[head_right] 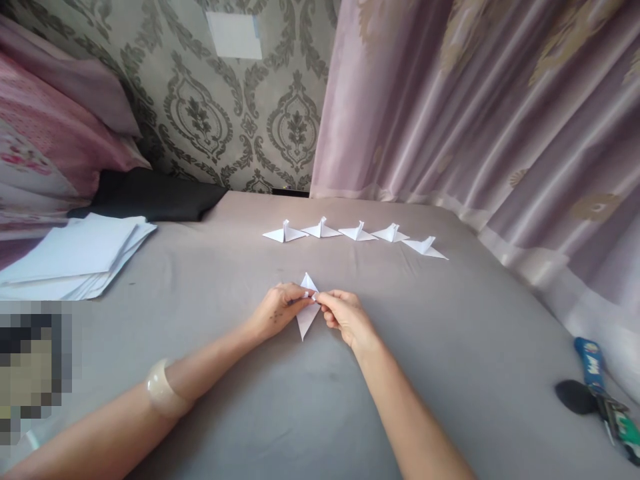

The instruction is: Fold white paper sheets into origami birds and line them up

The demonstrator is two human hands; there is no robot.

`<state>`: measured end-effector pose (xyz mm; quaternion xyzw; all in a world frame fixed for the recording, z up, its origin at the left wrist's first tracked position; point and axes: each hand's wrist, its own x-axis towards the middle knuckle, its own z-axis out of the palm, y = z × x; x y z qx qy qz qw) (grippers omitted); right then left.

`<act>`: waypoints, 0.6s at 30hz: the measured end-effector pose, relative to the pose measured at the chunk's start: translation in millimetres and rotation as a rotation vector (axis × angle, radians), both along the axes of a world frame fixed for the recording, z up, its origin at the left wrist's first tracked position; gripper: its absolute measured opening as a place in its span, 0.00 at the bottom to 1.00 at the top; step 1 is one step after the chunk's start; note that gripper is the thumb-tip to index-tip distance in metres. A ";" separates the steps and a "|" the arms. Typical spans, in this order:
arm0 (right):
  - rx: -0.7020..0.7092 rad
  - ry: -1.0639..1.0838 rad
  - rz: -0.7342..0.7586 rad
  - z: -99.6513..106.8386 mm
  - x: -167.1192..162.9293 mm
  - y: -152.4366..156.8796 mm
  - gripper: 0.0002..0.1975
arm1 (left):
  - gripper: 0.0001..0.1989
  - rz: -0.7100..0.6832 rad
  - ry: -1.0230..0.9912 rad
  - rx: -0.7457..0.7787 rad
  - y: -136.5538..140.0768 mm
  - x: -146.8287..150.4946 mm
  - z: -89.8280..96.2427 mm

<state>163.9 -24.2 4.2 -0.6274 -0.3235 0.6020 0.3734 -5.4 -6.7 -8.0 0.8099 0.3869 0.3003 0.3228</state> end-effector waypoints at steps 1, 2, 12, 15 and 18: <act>-0.004 0.001 0.000 -0.2 -0.2 0.2 0.11 | 0.11 0.004 -0.003 0.003 -0.2 0.0 -0.1; -0.009 0.003 0.000 -0.4 -0.5 0.4 0.10 | 0.10 0.011 -0.006 0.005 -0.5 0.1 -0.4; -0.017 0.026 -0.014 0.1 -0.5 -0.7 0.09 | 0.11 0.054 -0.010 0.006 -2.5 0.7 0.9; -0.032 0.045 -0.001 3.8 0.9 -0.6 0.08 | 0.11 0.081 0.019 0.038 -2.8 1.0 1.0; -0.046 0.073 0.014 6.5 2.2 0.0 0.08 | 0.11 0.093 0.024 0.052 -3.1 2.0 0.5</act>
